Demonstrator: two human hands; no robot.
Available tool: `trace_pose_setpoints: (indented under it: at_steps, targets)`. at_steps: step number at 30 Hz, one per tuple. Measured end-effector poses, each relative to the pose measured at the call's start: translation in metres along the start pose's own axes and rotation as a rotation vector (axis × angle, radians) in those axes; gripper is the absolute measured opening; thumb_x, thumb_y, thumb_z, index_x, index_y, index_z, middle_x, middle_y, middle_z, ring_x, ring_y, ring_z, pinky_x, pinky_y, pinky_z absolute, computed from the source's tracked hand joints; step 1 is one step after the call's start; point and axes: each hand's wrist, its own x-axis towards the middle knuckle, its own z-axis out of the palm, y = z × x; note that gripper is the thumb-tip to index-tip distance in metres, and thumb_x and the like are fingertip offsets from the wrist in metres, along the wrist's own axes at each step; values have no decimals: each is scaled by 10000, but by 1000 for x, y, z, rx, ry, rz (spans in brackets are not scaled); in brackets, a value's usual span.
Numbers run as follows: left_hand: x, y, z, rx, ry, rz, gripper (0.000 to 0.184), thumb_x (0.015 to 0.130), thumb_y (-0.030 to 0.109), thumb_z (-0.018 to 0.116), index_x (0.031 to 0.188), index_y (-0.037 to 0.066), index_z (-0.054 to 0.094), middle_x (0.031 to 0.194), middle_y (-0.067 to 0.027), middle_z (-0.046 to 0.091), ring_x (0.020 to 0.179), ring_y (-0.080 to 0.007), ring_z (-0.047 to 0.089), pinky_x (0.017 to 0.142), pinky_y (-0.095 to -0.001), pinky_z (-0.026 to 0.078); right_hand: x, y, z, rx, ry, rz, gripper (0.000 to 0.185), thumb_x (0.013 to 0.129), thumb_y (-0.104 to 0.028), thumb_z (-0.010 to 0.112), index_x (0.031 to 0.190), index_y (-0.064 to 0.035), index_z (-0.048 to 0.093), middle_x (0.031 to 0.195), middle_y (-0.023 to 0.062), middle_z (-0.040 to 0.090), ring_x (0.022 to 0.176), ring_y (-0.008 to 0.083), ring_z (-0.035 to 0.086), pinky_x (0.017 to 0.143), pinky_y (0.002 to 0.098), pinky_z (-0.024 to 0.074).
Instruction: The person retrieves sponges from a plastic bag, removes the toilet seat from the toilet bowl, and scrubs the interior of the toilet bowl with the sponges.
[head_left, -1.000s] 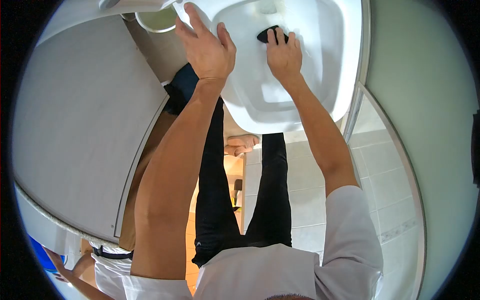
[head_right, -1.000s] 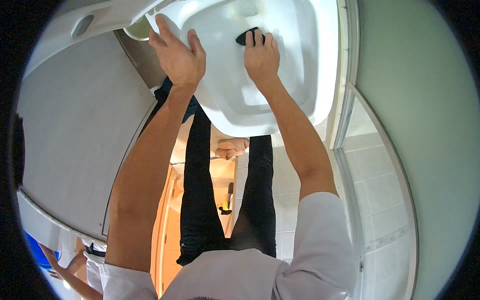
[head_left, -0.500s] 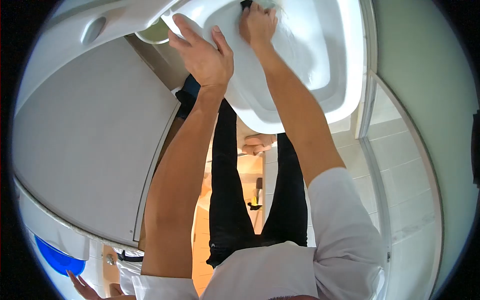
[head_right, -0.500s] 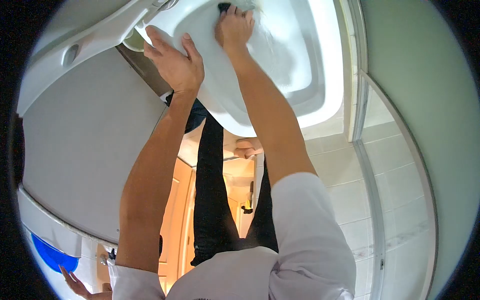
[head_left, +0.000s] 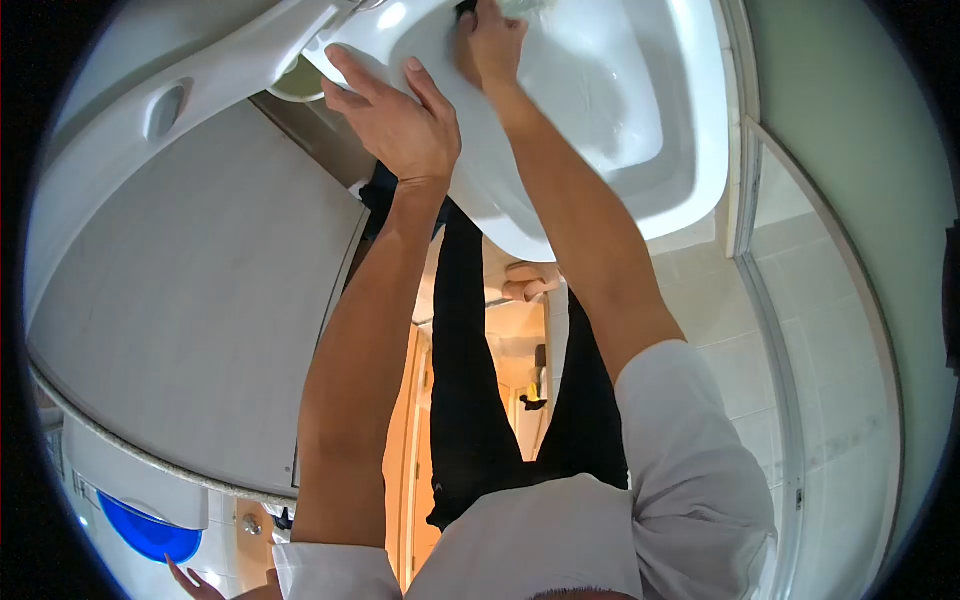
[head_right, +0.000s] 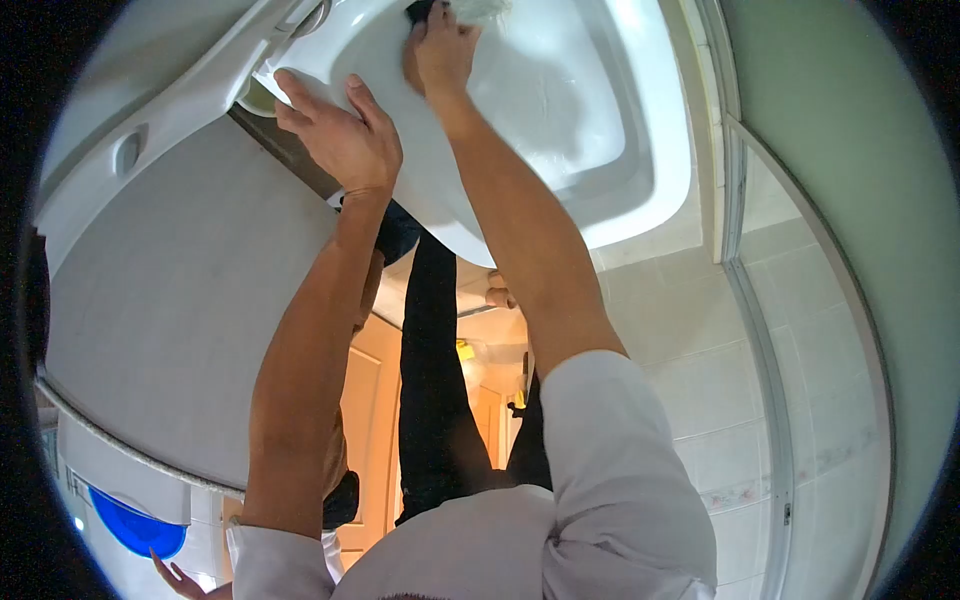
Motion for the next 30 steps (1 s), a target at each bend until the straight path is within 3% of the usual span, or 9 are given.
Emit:
trace_pose_setpoints:
  at_steps: [5, 8, 11, 15, 17, 19, 21, 25, 30]
  targets:
    - [4, 3, 1, -12, 0, -17, 782, 1027, 264, 539, 1584, -89, 118, 1435, -439, 263, 1220, -552, 453, 1025, -558, 439, -14, -14, -2, 16, 85, -48, 534, 954, -206, 605, 1422, 43, 544, 1400, 233, 592, 1156, 429, 540, 1095, 460, 389]
    - [5, -3, 4, 1, 22, 31, 781, 1032, 284, 534, 1584, -85, 124, 1424, -440, 272, 1218, -551, 456, 994, -553, 465, 23, -1, 10, -114, 119, 8, 347, 986, -224, 483, 1080, 61, 657, 984, 313, 704, 931, 481, 658, 938, 573, 440]
    - [3, 0, 2, -10, 28, 24, 790, 1038, 330, 514, 1586, -84, 123, 1432, -440, 269, 1218, -549, 457, 993, -557, 466, -27, -13, -19, -16, -57, -80, 575, 948, -186, 620, 1468, 30, 504, 1434, 241, 569, 1213, 445, 499, 1110, 472, 395]
    - [3, 0, 2, -15, 27, -4, 786, 1060, 408, 450, 1583, -87, 135, 1419, -432, 284, 1237, -557, 443, 1022, -557, 444, -35, -10, -15, -97, 52, -148, 578, 962, -241, 611, 1471, 11, 502, 1448, 218, 568, 1208, 443, 522, 1093, 467, 414]
    - [2, -4, 2, -18, 17, 13, 802, 1049, 407, 456, 1589, -85, 126, 1467, -441, 241, 1255, -567, 436, 1047, -570, 425, 14, 10, 3, -46, 59, -29, 345, 994, -239, 489, 1059, 46, 672, 966, 300, 708, 918, 471, 664, 942, 567, 441]
    - [3, -2, 3, -48, 20, -4, 794, 1049, 408, 452, 1586, -89, 142, 1470, -446, 235, 1268, -578, 425, 1043, -572, 425, 25, 12, -6, -131, -178, 26, 348, 1017, -257, 476, 1030, 17, 689, 975, 303, 710, 918, 480, 666, 945, 558, 449]
    - [0, -3, 3, -53, 16, 6, 793, 1048, 407, 451, 1584, -92, 146, 1466, -445, 240, 1267, -576, 427, 1044, -571, 423, -7, 6, -29, 14, -215, -74, 572, 964, -236, 621, 1466, 15, 509, 1467, 202, 559, 1227, 435, 518, 1095, 452, 416]
    - [3, -2, 1, -90, 14, -19, 790, 1048, 410, 448, 1579, -95, 156, 1455, -437, 255, 1259, -573, 431, 1054, -563, 413, -59, 4, -43, -91, -9, -313, 495, 966, -245, 608, 1403, -16, 567, 1341, 189, 630, 1108, 412, 568, 982, 496, 486]
    - [1, -10, 6, -97, 66, 34, 783, 1044, 408, 458, 1585, -77, 164, 1449, -435, 263, 1264, -575, 424, 1062, -553, 409, 14, -2, -34, -156, -274, 1, 380, 1001, -273, 530, 1225, 7, 655, 1221, 256, 670, 1094, 431, 615, 987, 508, 474]
